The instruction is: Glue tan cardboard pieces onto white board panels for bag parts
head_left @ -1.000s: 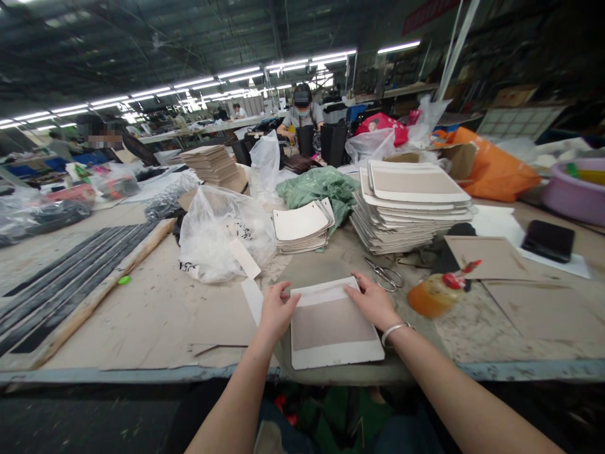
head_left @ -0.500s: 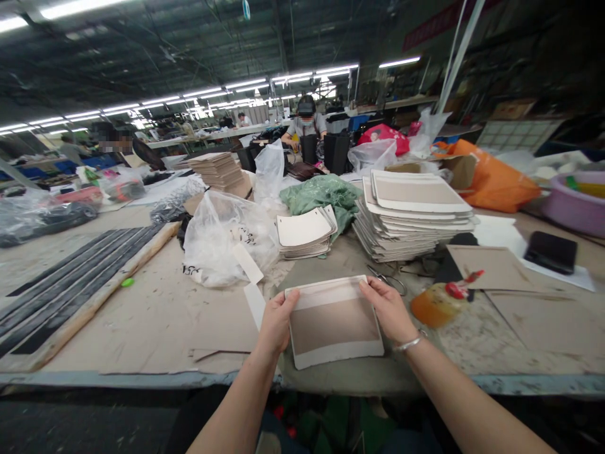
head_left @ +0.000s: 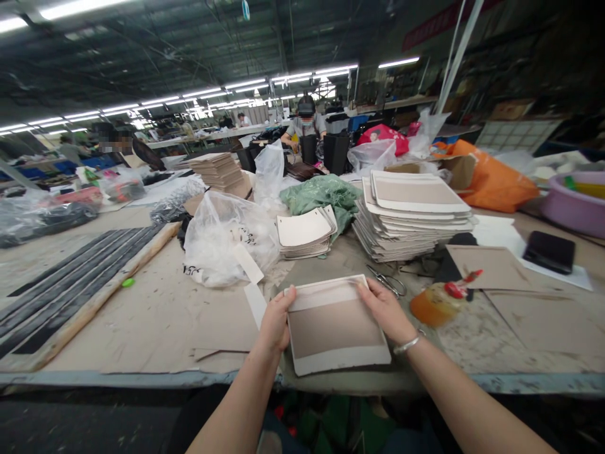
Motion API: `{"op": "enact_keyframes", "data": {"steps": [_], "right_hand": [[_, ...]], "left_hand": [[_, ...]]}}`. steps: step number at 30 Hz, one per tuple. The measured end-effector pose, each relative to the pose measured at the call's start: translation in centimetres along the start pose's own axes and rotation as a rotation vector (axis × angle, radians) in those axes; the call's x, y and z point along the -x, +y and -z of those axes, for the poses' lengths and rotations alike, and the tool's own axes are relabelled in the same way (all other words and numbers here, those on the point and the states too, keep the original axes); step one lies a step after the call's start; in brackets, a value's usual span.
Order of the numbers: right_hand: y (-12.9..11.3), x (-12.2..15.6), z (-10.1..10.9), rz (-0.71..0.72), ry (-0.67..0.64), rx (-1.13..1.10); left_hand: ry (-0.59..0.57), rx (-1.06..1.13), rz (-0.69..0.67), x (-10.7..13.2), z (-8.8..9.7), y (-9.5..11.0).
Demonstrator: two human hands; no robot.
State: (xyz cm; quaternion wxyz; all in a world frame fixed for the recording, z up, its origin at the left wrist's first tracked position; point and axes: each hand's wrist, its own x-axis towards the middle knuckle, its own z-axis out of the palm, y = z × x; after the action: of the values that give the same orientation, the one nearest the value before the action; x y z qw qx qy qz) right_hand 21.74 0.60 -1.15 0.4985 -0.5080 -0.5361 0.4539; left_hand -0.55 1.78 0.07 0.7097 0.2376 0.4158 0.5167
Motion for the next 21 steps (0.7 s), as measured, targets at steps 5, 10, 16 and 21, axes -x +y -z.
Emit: {"op": "enact_keyframes", "data": {"steps": [5, 10, 16, 21], "right_hand": [[-0.3, 0.6, -0.2, 0.030, -0.066, 0.077], [-0.1, 0.9, -0.1, -0.072, -0.040, 0.021], [-1.1, 2.1, -0.2, -0.118, -0.024, -0.039], [-1.7, 3.5, -0.2, -0.059, 0.084, 0.109]], "left_hand": [[-0.001, 0.093, 0.094, -0.6, 0.5, 0.6], [-0.003, 0.146, 0.219, -0.6, 0.7, 1.5], [-0.079, 0.195, 0.288, -0.3, 0.8, 2.0], [-0.278, 0.267, 0.272, 0.9, 0.7, 3.0]]}}
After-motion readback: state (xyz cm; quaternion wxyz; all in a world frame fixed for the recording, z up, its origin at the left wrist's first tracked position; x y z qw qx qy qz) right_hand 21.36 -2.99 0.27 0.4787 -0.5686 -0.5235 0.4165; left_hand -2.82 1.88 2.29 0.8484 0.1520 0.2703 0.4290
